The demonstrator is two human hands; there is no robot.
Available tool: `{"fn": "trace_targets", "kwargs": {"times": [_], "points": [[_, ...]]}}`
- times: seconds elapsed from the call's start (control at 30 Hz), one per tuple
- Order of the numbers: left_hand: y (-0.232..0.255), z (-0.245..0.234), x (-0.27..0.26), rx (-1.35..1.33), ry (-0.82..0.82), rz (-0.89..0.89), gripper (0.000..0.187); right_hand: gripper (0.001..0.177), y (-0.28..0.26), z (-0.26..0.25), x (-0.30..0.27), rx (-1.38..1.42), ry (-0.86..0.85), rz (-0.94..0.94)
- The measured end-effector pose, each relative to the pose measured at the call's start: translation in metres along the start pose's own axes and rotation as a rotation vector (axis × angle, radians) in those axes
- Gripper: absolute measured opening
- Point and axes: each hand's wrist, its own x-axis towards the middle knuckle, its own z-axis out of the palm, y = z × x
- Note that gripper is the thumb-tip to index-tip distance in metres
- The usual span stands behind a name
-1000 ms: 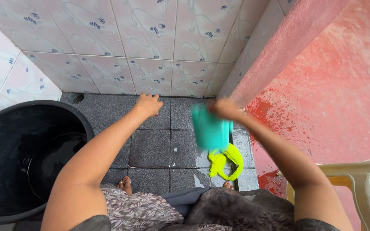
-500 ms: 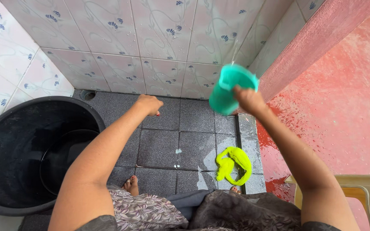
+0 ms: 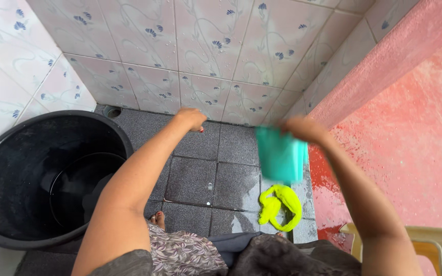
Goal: The person wipes the tiled floor and lower wall tiles with a yellow cloth, after pouring water and scrubbing.
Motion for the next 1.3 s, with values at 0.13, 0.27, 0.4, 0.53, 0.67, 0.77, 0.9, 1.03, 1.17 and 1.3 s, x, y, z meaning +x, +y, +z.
{"fn": "trace_targets", "kwargs": {"times": [0.13, 0.27, 0.4, 0.53, 0.67, 0.77, 0.9, 1.03, 1.17, 1.3], "points": [[0.013, -0.006, 0.007, -0.044, 0.063, 0.021, 0.043, 0.047, -0.031, -0.140, -0.047, -0.022, 0.671, 0.088], [0.011, 0.009, 0.009, 0.023, -0.008, 0.059, 0.044, 0.034, -0.047, -0.133, -0.037, -0.076, 0.929, -0.098], [-0.008, 0.026, 0.011, -0.093, -0.029, 0.041, 0.054, 0.037, -0.031, -0.042, -0.010, -0.381, 0.533, -0.045], [-0.019, 0.029, 0.008, -0.113, -0.065, -0.006, 0.057, 0.041, -0.008, 0.075, -0.012, -0.373, -0.023, -0.061], [-0.021, 0.038, 0.009, -0.132, -0.089, -0.002, 0.056, 0.030, 0.015, 0.175, -0.043, 0.130, -0.575, 0.039], [-0.023, 0.045, 0.019, -0.112, -0.106, 0.026, 0.056, 0.044, 0.022, 0.204, -0.055, 0.045, -0.750, -0.232], [-0.022, 0.044, 0.035, -0.112, -0.112, 0.005, 0.053, 0.049, 0.033, 0.110, -0.014, -0.041, -0.651, -0.062], [-0.005, 0.045, 0.057, -0.103, -0.061, 0.047, 0.052, 0.050, 0.012, -0.084, 0.001, -0.354, 0.110, 0.071], [0.003, 0.041, 0.059, -0.082, -0.049, 0.054, 0.053, 0.058, -0.048, -0.132, 0.001, -0.141, 0.361, -0.007], [-0.009, 0.041, 0.041, -0.089, -0.057, 0.049, 0.048, 0.064, -0.054, -0.057, 0.043, -0.267, 0.197, -0.128]]}}
